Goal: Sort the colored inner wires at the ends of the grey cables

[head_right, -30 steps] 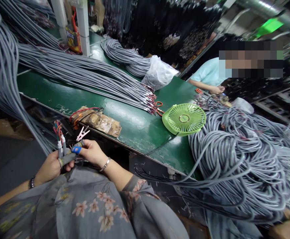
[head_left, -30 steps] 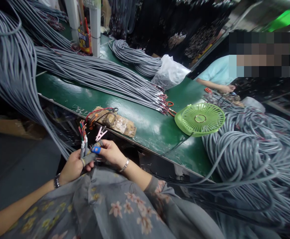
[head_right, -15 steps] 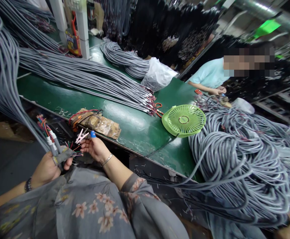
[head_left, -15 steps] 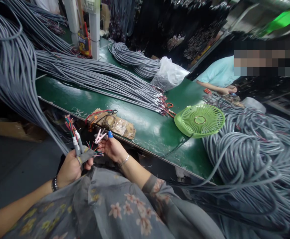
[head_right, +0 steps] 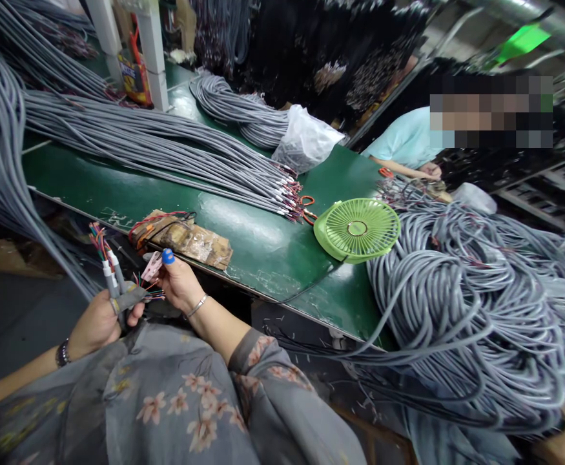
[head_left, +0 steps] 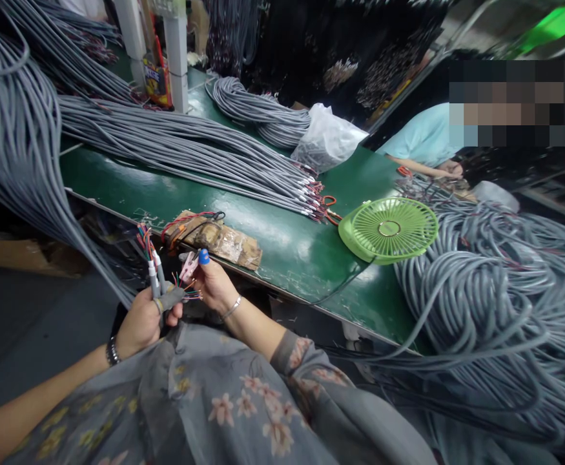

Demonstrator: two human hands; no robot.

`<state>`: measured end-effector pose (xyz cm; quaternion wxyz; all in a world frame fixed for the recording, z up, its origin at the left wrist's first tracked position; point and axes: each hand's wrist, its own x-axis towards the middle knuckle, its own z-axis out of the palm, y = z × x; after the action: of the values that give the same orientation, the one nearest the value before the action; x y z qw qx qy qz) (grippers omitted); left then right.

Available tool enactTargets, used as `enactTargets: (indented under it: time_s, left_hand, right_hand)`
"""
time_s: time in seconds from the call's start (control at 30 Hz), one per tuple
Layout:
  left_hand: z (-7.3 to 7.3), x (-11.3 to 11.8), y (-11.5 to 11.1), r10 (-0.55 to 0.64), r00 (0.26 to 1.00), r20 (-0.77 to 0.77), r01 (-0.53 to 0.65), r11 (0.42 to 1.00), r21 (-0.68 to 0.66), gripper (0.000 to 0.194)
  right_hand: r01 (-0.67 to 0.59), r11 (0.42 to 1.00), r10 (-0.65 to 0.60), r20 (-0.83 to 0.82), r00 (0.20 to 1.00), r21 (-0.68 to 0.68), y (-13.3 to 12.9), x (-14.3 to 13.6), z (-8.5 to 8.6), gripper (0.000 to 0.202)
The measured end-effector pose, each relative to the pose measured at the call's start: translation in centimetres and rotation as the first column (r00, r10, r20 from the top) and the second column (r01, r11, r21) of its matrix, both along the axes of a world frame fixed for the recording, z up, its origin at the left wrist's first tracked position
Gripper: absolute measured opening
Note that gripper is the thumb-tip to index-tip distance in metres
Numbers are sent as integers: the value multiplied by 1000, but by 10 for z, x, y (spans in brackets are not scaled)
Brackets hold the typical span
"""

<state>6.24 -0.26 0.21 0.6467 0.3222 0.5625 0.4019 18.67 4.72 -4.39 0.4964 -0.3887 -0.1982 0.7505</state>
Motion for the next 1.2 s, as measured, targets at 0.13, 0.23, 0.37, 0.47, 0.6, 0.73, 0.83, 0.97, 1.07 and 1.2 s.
enactTargets:
  time_s: [0.13, 0.23, 0.37, 0.47, 0.6, 0.73, 0.83, 0.97, 1.07, 1.2]
  left_hand:
    - [-2, -2, -2, 29, 999, 35, -28, 999, -23, 41]
    - [-3, -5, -6, 30, 998, 58, -30, 1000, 4, 41]
    - [-4, -9, -12, 33, 997, 63, -36, 998, 50, 38]
    - [-2, -9, -13, 79, 994, 72, -85, 993, 87, 35]
    - [0, -6, -11, 144, 986, 80, -153, 981, 123, 32]
    - [-4, -5, -8, 153, 985, 75, -162, 979, 124, 30]
    - [-6, -3, -5, 169, 983, 76, -176, 979, 101, 30]
    - [-8, -1, -4, 161, 985, 61, -167, 981, 100, 31]
    - [-9, -2, -5, 144, 988, 46, -148, 983, 104, 33]
    - [-11, -5, -8, 131, 991, 43, -134, 986, 99, 31]
  right_hand:
    - [-62, 998, 61, -22, 998, -19, -2, 2, 0, 54]
    - [-136, 991, 134, -71, 988, -19, -5, 6, 3, 55]
    - [-134, 991, 135, -93, 986, 16, -7, 10, 5, 39]
    - [-117, 993, 119, -79, 990, 35, -7, 12, 5, 34]
    - [-121, 993, 122, -66, 990, 20, -6, 11, 4, 39]
    - [-129, 992, 127, -94, 987, -17, -1, 9, 2, 38]
    - [-106, 994, 102, -107, 989, -35, 2, 6, -2, 38]
    - [-46, 999, 42, -104, 994, -30, 3, 2, -3, 37]
    - [-48, 998, 44, -97, 994, -37, 2, 1, -2, 40]
    - [-141, 990, 138, -84, 987, -27, -4, 7, -2, 52]
